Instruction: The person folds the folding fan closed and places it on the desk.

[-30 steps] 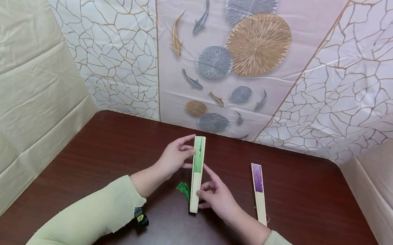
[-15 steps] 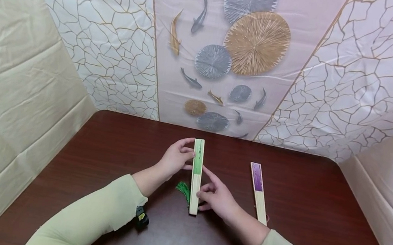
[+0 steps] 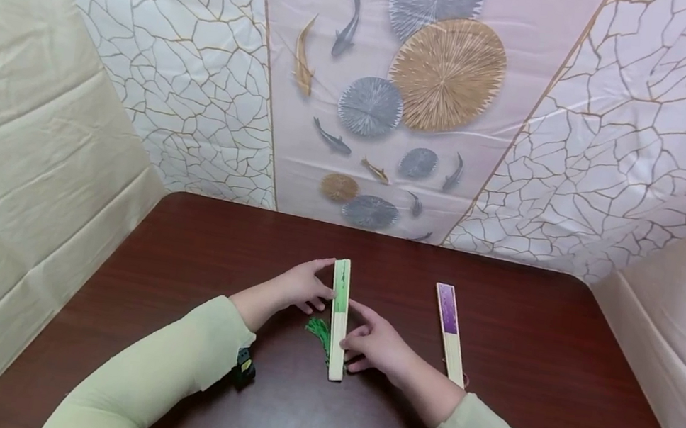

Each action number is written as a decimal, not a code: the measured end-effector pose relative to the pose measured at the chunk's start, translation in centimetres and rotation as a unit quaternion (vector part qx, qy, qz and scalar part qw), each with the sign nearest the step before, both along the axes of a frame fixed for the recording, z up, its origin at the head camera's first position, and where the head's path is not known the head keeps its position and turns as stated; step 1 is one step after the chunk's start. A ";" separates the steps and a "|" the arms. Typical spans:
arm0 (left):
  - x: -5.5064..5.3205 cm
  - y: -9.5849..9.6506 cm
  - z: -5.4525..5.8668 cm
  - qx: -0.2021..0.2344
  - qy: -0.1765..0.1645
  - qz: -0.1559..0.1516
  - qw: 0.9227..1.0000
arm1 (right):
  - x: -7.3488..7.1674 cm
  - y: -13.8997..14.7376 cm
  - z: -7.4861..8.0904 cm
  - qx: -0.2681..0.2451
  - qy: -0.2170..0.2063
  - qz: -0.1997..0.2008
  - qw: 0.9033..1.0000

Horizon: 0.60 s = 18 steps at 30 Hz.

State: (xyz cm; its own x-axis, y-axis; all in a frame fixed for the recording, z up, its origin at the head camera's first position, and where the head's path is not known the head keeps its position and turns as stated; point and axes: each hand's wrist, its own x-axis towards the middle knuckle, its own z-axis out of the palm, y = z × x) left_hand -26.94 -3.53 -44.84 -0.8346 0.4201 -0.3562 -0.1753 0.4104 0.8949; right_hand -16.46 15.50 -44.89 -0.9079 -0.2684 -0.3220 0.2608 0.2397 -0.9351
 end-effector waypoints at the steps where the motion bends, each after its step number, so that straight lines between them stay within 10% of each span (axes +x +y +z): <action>1: -0.2 0.0 -0.1 -0.009 -0.003 -0.005 1.000 | 0.0 -0.1 0.1 0.005 -0.004 -0.001 1.000; 18: -1.3 -0.1 -0.5 -0.086 0.002 -0.039 0.996 | -1.1 -0.6 0.7 0.072 -0.030 0.020 0.997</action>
